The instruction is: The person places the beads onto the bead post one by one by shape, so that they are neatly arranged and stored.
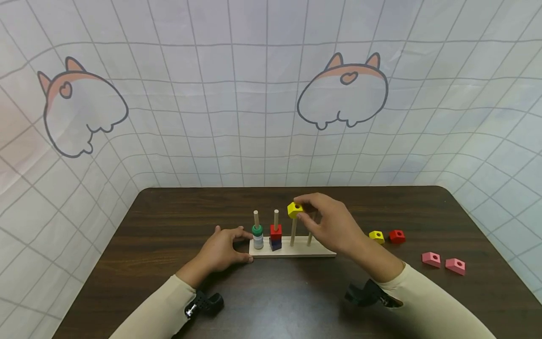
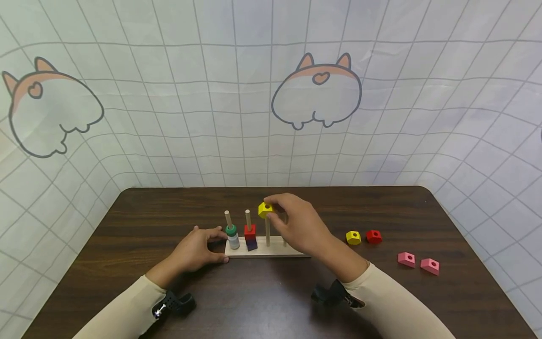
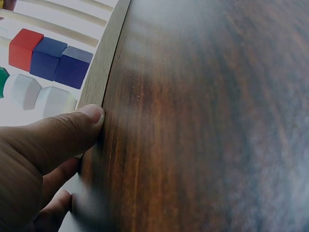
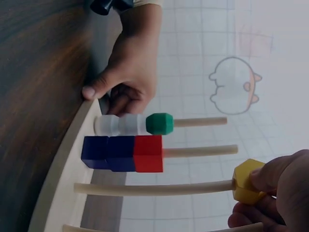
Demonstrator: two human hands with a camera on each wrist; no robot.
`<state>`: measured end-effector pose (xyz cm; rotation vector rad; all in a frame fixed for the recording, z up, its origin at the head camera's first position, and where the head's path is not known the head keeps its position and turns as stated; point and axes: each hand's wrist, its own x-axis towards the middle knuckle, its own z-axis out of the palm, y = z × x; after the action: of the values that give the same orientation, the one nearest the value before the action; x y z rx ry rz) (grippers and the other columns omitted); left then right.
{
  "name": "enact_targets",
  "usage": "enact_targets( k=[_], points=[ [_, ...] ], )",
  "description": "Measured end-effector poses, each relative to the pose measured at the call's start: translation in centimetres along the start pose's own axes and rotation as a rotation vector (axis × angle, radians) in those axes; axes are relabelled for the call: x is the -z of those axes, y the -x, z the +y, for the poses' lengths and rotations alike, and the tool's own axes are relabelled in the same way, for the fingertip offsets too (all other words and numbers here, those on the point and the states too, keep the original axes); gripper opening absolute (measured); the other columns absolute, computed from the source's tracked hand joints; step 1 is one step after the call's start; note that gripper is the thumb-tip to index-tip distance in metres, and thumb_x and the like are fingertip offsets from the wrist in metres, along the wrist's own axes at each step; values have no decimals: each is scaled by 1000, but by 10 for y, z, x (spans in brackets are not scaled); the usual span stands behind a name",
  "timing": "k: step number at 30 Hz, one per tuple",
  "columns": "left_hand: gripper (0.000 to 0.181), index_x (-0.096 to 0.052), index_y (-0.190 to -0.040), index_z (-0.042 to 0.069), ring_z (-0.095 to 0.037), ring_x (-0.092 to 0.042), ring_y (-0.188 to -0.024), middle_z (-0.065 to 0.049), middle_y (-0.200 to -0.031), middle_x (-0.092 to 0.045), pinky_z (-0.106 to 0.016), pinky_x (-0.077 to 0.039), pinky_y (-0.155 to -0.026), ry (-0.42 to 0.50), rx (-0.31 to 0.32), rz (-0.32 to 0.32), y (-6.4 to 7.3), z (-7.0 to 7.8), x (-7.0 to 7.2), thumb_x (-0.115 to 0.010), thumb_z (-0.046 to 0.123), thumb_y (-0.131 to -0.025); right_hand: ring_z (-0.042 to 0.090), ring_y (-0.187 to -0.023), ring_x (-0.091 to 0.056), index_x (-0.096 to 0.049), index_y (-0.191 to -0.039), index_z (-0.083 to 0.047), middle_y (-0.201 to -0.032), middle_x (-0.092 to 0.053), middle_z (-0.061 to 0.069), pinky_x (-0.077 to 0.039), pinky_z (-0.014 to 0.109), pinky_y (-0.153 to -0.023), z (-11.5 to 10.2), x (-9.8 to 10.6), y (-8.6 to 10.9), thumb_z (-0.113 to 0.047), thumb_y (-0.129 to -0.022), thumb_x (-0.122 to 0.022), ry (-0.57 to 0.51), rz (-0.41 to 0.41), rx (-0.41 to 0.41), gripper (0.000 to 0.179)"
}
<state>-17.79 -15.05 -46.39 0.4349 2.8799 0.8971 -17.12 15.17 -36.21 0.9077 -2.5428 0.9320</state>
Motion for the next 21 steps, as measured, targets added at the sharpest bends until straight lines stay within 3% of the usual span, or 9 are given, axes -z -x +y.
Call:
enact_targets(
  k=[7, 17, 21],
  points=[
    [52, -76, -123, 24, -27, -52, -137, -14, -143, -59, -62, -7, -122, 6, -9, 3, 0, -1, -1, -93, 33, -75, 17, -89, -62, -67, -126, -5, -108, -67, 2, -58, 40, -72, 5, -14, 6, -9, -93, -77, -56, 10, -60, 35],
    [51, -76, -123, 23, -26, -52, -137, -14, -142, -60, -61, -6, -122, 14, -12, 8, 1, 1, 1, -93, 32, -75, 16, -85, -63, -66, -127, -5, -106, -68, 3, -58, 41, -69, 14, -26, 11, -9, -90, -80, -111, 86, -55, 39],
    [52, -76, -123, 23, -27, -52, -137, -14, -142, -60, -61, -7, -122, 12, -13, 10, 0, 1, 0, -93, 31, -75, 15, -88, -64, -59, -135, -4, -113, -68, 5, -59, 41, -78, 15, -31, 13, -6, -89, -81, -159, 121, -81, 51]
  ],
)
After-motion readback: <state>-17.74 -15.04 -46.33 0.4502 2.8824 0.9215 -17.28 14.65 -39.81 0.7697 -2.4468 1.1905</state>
